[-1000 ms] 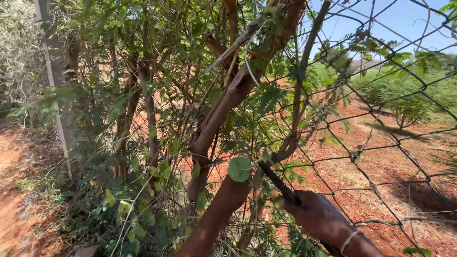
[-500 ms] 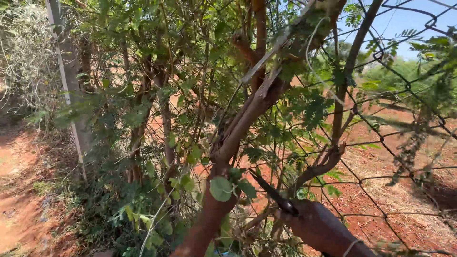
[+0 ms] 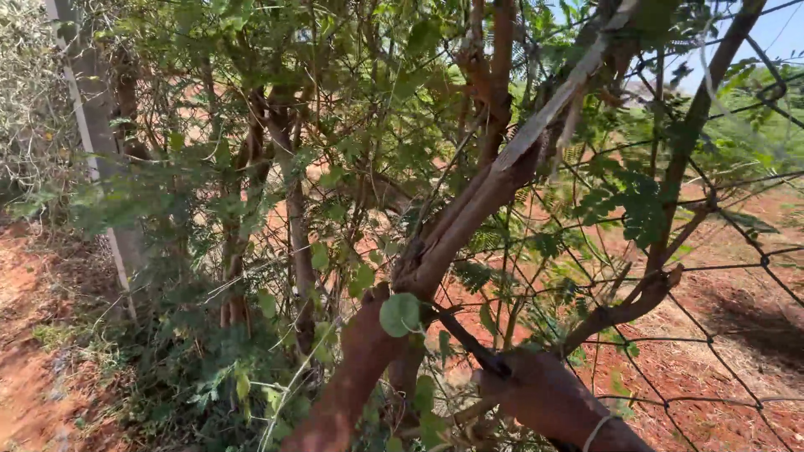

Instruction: Pruning climbing vines from a chain-link fence using garden shears.

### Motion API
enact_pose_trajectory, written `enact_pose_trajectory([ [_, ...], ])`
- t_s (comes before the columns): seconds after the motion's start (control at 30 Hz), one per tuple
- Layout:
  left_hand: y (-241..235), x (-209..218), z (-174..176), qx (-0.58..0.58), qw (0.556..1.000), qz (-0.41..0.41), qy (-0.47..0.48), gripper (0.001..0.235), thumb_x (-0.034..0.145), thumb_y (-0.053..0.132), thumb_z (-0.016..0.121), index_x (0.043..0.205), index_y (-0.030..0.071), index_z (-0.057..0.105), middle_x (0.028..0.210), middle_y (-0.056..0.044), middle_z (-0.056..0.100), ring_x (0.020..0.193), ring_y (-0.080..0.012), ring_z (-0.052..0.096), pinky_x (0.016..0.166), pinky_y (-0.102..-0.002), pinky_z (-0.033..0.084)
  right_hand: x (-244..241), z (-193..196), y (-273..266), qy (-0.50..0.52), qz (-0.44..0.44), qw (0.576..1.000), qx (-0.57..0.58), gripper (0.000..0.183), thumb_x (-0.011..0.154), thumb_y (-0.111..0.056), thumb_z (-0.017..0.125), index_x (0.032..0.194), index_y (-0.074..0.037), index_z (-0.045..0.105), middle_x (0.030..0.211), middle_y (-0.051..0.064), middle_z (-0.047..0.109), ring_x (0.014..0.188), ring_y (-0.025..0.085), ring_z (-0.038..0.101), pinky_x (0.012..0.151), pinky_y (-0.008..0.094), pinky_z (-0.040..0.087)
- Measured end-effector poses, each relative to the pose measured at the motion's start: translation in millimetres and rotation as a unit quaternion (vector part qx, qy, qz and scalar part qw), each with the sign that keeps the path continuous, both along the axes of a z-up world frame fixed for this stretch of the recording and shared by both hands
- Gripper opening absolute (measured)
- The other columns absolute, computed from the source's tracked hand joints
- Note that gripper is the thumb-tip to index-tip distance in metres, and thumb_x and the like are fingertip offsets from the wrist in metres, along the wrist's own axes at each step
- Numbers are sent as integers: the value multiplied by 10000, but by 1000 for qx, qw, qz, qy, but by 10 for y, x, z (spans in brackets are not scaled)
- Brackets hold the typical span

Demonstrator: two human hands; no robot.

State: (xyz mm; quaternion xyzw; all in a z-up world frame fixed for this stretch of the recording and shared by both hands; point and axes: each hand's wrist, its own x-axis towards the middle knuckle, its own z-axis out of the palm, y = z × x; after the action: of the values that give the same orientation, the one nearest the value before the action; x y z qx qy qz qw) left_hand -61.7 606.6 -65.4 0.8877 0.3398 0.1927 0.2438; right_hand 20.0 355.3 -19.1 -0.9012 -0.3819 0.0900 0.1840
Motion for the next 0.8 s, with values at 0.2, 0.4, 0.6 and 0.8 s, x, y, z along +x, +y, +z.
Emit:
enact_pose_trajectory([
  [0.2,608,142,-502,-19,991,7,-133,717,719,468,824,1342,235,558,1189,-121,717,1060,-342,692,882,-454,557,-45,-14,296,37,12,999,10,538,904,-547,630,815,-24,720,582,91,672,565,248,703,606,431,532],
  [0.4,541,2,-284,-8,971,-97,-220,372,807,368,687,1171,298,713,1078,-60,762,1024,-284,725,815,-427,585,16,-164,583,55,-15,998,-4,534,906,-568,640,748,-61,684,531,51,603,489,201,618,542,404,486],
  [0.6,810,299,-712,162,905,-152,-363,215,882,204,657,1087,165,709,1032,-129,736,935,-379,699,863,-463,573,123,-307,716,108,-3,994,0,569,935,-582,648,671,-78,632,497,32,536,445,163,550,519,380,467],
  [0.8,1075,485,-1036,215,933,-207,-200,211,858,229,735,1051,144,714,1039,-121,740,928,-328,711,827,-537,502,169,-376,803,221,-13,974,53,559,968,-507,638,634,-65,561,476,31,596,402,157,575,471,358,494],
])
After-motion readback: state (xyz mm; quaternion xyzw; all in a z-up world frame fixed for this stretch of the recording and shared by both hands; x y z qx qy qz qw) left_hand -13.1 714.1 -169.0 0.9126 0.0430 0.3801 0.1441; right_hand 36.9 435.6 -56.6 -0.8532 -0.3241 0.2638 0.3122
